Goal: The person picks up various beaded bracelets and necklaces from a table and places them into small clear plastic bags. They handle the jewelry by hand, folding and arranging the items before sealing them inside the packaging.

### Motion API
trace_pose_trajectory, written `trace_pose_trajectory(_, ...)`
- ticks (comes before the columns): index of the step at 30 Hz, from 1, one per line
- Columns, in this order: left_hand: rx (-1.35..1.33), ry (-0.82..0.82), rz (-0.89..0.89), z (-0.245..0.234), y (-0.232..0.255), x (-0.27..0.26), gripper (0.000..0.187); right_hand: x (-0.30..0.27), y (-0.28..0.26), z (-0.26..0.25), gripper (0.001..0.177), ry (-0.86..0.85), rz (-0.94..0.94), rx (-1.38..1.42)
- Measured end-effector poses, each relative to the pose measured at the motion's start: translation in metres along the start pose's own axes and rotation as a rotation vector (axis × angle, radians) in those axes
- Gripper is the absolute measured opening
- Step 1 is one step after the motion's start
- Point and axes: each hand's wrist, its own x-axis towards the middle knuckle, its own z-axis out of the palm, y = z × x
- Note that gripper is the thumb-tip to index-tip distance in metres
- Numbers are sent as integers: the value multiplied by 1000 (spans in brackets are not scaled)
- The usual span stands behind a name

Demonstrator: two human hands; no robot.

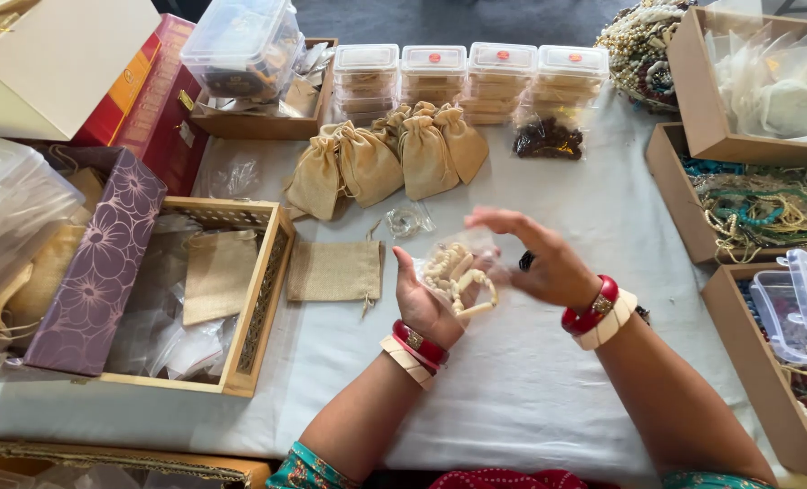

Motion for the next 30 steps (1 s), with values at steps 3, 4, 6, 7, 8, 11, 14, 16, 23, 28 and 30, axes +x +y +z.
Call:
trace_pose_trajectory(3, -77, 39, -86, 27, -4, -7, 107, -25, 33, -1, 23, 138, 124, 96)
trace_pose_trajectory(4, -79, 38, -88, 14, -5, -5, 107, -24, 32, -1, 23, 138, 126, 94)
trace_pose_trajectory(6, 45, -109, -159, -10, -6, 0, 113, -23, 31, -2, 8, 327, 217, 382)
trace_pose_trajectory(7, 45, -107, -163, -5, -4, 2, 113, -22, 31, -2, 8, 329, 220, 381)
trace_pose_trajectory(8, 319, 79, -58, 1, -2, 4, 110, -21, 32, -2, 9, 459, 261, 509)
trace_pose_trajectory(11, 902, 89, 252, -14, 8, 16, 105, -15, 25, -2, 10, 606, 327, 767)
trace_pose_trajectory(14, 1071, -22, 379, -41, 20, 29, 92, -15, 29, 3, 9, 585, 305, 895)
trace_pose_trajectory(16, 938, 62, 296, -53, 27, 32, 82, -18, 35, 9, 8, 547, 266, 893)
trace_pose_trajectory(23, 1369, -99, 636, -15, 40, 20, 17, -15, 45, 15, 12, 504, 404, 875)
trace_pose_trajectory(28, 1391, 42, 618, -17, 51, 22, 17, -25, 65, 28, 12, 357, 491, 767)
trace_pose_trajectory(30, 1340, 48, 527, -24, 55, 23, 17, -21, 60, 35, 12, 425, 446, 744)
